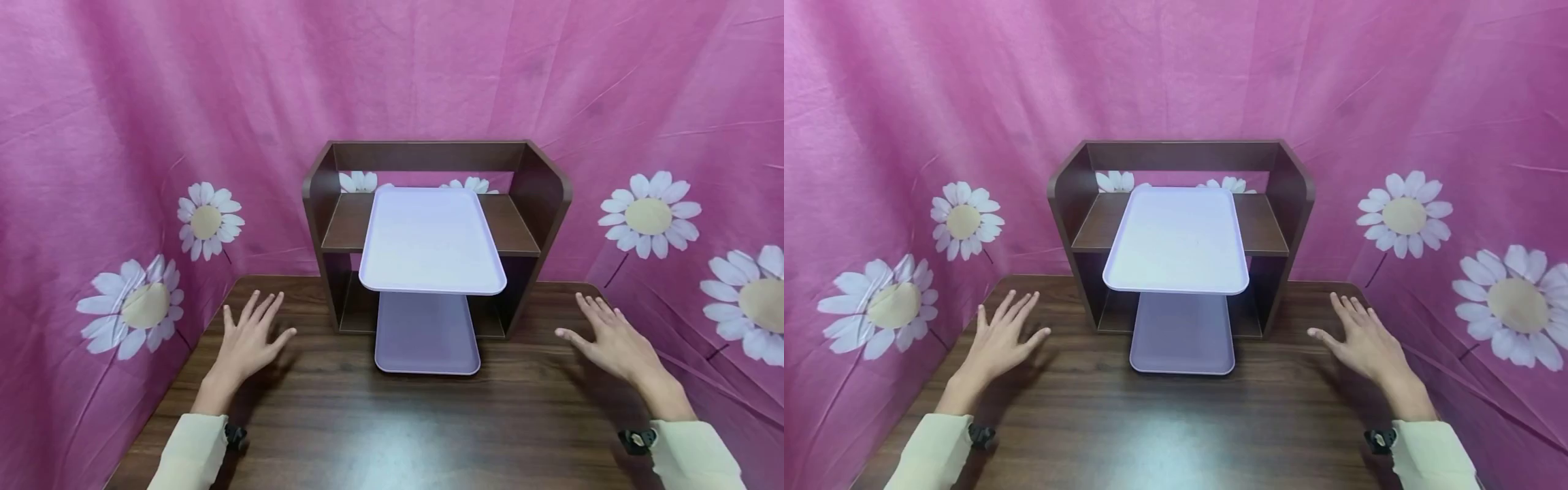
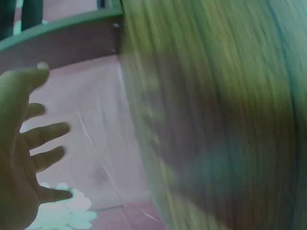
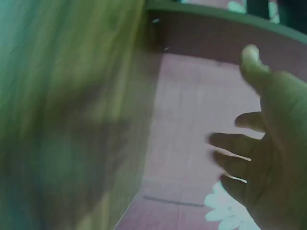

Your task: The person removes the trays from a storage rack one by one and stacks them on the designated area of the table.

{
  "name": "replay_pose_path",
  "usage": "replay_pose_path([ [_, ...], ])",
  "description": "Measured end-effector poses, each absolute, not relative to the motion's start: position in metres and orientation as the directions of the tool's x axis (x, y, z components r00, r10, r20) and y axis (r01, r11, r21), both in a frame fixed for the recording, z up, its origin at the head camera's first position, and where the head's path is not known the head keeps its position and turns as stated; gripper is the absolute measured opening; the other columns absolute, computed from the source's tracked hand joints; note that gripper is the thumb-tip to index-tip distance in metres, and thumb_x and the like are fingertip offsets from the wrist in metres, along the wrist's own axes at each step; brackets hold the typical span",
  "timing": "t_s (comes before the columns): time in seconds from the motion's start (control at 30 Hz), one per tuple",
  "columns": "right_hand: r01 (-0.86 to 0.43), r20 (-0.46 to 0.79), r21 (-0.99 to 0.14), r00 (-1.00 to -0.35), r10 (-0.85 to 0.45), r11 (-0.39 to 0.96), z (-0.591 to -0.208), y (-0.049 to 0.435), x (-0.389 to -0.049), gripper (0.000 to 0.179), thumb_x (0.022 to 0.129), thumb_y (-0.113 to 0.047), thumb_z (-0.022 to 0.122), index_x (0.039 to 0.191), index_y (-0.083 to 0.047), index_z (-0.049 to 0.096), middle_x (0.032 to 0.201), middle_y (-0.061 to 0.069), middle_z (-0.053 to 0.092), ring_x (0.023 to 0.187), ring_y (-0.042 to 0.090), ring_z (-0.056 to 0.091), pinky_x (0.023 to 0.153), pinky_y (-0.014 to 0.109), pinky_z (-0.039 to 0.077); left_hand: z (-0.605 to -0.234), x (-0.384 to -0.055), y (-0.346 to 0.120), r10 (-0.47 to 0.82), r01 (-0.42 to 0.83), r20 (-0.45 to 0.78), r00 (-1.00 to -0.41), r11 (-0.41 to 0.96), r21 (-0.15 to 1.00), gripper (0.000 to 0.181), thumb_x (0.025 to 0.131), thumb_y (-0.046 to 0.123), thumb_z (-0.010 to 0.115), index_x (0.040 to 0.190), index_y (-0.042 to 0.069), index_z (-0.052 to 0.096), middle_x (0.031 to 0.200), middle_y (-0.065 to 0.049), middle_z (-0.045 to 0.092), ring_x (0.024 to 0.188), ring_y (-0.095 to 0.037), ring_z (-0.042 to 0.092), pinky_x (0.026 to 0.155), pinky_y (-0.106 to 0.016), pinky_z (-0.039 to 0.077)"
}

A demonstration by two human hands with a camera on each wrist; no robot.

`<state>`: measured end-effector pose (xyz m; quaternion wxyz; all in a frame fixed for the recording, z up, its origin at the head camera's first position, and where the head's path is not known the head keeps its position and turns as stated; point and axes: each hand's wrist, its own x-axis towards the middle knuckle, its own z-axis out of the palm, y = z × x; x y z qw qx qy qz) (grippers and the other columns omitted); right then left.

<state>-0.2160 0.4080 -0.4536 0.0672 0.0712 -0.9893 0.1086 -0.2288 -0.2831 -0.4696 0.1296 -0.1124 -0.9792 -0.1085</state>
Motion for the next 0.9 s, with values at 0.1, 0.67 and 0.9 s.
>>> replay_pose_path([
  [0.1,-0.134,0.179,-0.239,-0.980,-0.093,0.962,-0.440,0.398,-0.215,0.085,0.102,-0.062,0.061,0.158,-0.001,0.044,0.130,0.041,0.063,0.122,0.063,0.058,0.091,0.077,0.050,-0.467,-0.224,-0.275,0.207,0.292,0.367,-0.907,0.937,0.193,0.058,0.103,0.036,0.068,0.153,0.009,0.056,0.147,-0.022,0.064,0.143,-0.045,0.053,0.117,-0.078,0.034],
  [0.67,-0.285,0.368,-0.543,-0.926,-0.081,0.790,-0.361,0.351,-0.233,0.042,0.103,-0.036,0.071,0.133,-0.005,0.072,0.124,0.021,0.076,0.095,-0.028,0.049,0.077,0.005,0.042,-0.454,-0.201,-0.195,0.138,0.303,0.334,-0.933,0.803,0.514,0.006,0.093,0.006,0.074,0.095,0.012,0.078,0.087,0.001,0.078,0.070,-0.009,0.063,0.069,-0.036,0.055],
  [0.9,-0.229,0.269,-0.532,-0.959,-0.093,0.815,-0.340,0.343,-0.247,0.069,0.103,-0.047,0.069,0.149,0.003,0.055,0.143,0.031,0.063,0.129,0.045,0.061,0.099,0.051,0.052,-0.459,-0.191,-0.158,0.136,0.280,0.260,-0.956,0.686,0.671,0.009,0.091,0.003,0.074,0.091,0.011,0.077,0.078,0.004,0.073,0.067,-0.007,0.060,0.065,-0.023,0.051],
])
